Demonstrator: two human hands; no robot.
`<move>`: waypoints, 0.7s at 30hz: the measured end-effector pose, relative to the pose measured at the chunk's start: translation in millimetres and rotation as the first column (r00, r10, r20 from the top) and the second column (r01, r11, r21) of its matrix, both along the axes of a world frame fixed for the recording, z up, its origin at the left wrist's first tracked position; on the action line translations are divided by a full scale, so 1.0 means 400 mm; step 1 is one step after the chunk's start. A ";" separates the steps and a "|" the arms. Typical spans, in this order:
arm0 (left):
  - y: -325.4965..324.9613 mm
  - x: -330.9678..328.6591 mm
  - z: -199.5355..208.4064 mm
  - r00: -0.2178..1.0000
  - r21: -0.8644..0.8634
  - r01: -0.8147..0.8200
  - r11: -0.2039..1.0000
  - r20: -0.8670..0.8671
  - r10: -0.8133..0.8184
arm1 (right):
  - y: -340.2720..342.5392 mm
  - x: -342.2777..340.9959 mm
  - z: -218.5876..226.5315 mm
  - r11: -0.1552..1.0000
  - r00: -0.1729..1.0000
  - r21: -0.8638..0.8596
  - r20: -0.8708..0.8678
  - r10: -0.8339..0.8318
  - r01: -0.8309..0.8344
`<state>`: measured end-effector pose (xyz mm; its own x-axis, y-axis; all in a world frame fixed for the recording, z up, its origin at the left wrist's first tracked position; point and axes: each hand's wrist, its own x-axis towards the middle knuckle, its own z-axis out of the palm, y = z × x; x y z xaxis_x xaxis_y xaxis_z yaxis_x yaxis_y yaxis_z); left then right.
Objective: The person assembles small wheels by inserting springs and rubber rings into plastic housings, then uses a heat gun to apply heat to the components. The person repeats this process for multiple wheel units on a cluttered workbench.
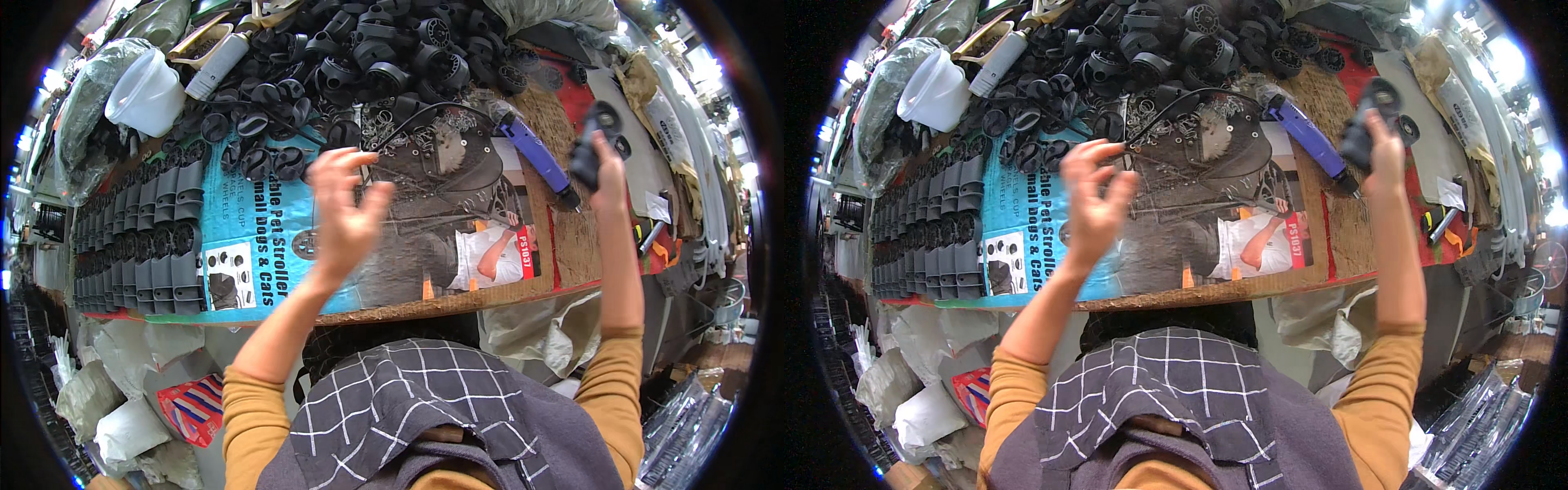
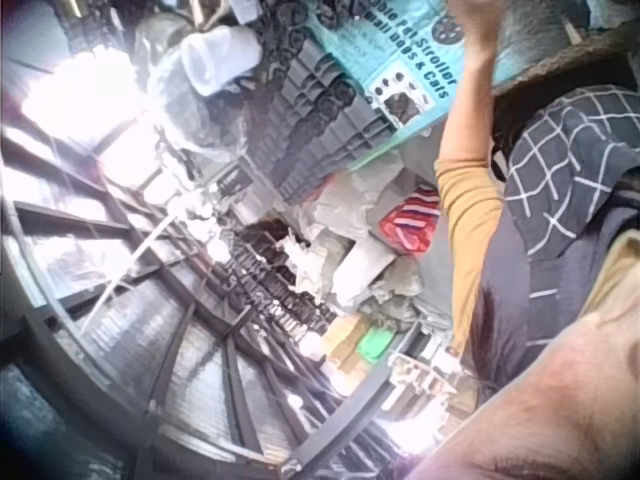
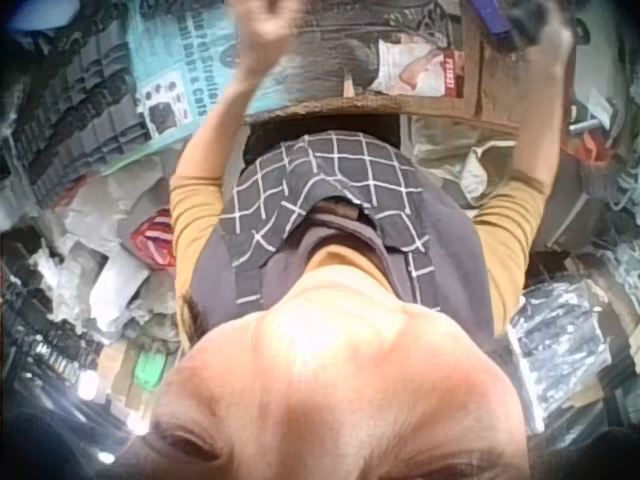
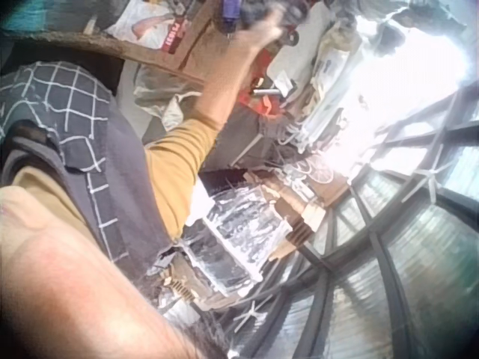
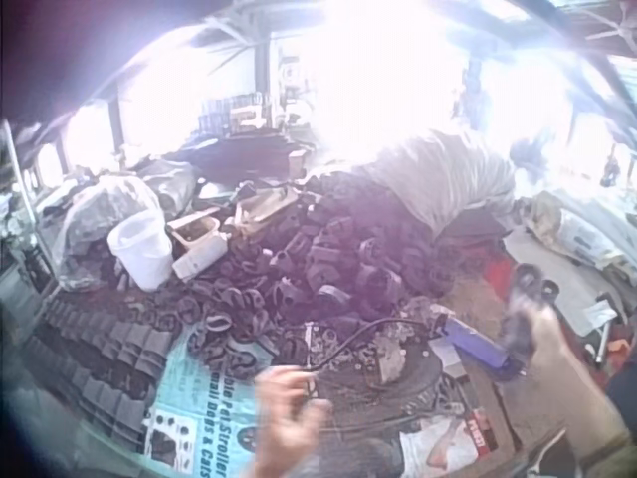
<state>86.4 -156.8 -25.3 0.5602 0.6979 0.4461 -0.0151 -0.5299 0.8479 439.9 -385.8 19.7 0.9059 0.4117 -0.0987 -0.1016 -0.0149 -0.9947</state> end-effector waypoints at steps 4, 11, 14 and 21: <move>0.223 -0.260 0.001 0.830 0.365 -0.345 0.865 -0.313 0.462 | -0.038 0.180 0.031 0.917 0.930 0.157 -0.053 -0.363 0.367; 0.330 -0.549 0.035 0.344 0.433 -0.396 0.810 -0.748 0.568 | 0.088 -0.287 -0.122 0.713 0.698 -0.701 0.496 0.516 -0.029; 0.321 -0.593 0.044 0.391 0.453 -0.337 0.826 -0.730 0.560 | 0.139 -0.357 -0.152 0.694 0.616 -0.720 0.555 0.559 0.018; 0.228 -0.519 0.091 0.494 0.194 -0.402 0.895 -0.777 0.391 | 0.164 -0.378 -0.114 0.806 0.773 -0.471 0.334 0.539 -0.358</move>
<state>-121.4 -65.6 11.3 0.3400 0.9399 -0.0324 0.8594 -0.2966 0.4165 288.9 -320.0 -25.8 0.6050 0.7957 0.0280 0.4470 -0.3103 -0.8390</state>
